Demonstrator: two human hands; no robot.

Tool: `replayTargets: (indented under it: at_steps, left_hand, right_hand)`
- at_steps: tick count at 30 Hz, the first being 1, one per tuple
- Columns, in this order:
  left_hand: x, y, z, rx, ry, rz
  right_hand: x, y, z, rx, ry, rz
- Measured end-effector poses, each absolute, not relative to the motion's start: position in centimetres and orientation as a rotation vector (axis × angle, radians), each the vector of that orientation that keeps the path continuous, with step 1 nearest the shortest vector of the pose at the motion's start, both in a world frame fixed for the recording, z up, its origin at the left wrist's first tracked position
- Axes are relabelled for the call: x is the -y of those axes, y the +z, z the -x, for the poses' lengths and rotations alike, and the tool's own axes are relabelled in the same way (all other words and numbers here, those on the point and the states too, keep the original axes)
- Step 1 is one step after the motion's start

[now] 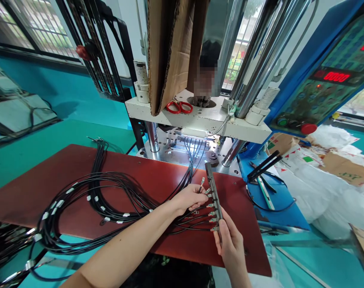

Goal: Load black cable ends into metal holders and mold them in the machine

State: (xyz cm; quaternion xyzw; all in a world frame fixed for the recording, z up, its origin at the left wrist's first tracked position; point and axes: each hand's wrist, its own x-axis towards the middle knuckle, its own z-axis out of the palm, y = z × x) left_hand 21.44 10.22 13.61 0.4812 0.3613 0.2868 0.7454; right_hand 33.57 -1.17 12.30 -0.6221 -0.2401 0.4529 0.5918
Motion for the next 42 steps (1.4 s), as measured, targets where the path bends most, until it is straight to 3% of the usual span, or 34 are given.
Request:
replayTargets:
  at_steps: [14, 23, 34, 42]
  left_hand:
    - [-10.3, 13.6, -21.2, -0.776, 0.674, -1.054]
    - [-9.7, 13.3, -21.6, -1.056, 0.87, -1.615]
    - [-10.5, 13.4, -21.0, -0.972, 0.987, -1.456]
    - [-10.5, 13.5, -21.2, -0.91, 0.748, -1.311]
  right_hand:
    - [1.1, 12.5, -33.2, 0.603, 1.017, 1.407]
    - [0.9, 12.6, -33.0, 0.601, 1.043, 1.406]
    - [0.9, 12.7, -33.1, 0.539, 1.097, 1.42]
    - [1.1, 13.1, -33.4, 0.466, 1.168, 1.424]
